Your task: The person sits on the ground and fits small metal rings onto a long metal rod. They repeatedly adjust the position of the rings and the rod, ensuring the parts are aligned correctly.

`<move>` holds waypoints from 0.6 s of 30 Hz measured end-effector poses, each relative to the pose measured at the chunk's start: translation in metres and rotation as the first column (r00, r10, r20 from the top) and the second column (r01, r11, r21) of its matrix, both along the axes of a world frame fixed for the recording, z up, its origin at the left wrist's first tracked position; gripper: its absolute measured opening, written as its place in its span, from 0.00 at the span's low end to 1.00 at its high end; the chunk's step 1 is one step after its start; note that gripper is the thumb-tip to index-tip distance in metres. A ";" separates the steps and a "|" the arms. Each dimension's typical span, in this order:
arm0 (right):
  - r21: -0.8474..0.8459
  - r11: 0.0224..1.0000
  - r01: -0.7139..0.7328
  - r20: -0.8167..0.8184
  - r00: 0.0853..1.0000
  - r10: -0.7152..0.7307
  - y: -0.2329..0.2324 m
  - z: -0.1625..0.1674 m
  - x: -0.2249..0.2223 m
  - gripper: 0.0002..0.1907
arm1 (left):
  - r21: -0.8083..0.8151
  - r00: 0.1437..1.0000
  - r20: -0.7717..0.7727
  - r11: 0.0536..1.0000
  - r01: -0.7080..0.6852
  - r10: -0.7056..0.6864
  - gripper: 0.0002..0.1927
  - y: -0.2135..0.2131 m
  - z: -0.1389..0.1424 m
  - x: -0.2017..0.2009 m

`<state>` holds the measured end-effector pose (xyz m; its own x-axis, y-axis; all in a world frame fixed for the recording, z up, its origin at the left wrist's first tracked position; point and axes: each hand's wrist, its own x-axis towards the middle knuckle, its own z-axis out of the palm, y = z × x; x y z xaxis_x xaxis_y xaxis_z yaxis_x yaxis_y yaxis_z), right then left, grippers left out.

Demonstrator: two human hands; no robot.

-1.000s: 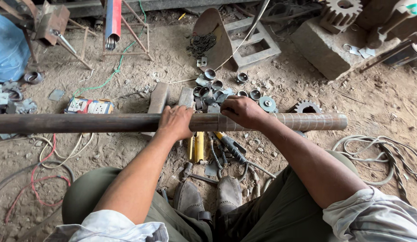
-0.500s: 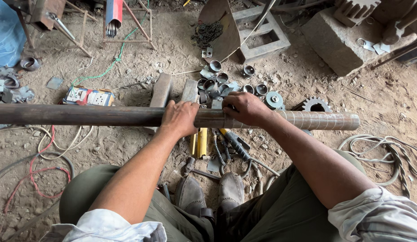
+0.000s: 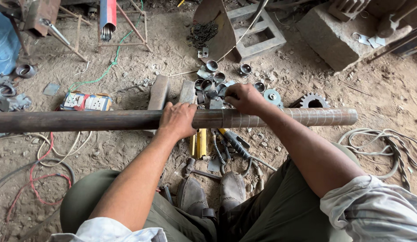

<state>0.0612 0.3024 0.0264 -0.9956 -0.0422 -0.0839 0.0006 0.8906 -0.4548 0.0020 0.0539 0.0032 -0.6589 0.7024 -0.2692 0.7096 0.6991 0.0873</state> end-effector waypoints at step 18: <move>-0.527 0.111 0.842 -0.078 0.083 -0.994 0.207 0.040 0.147 0.09 | -0.130 0.999 -0.003 0.990 -0.053 0.053 0.45 -0.003 0.033 0.004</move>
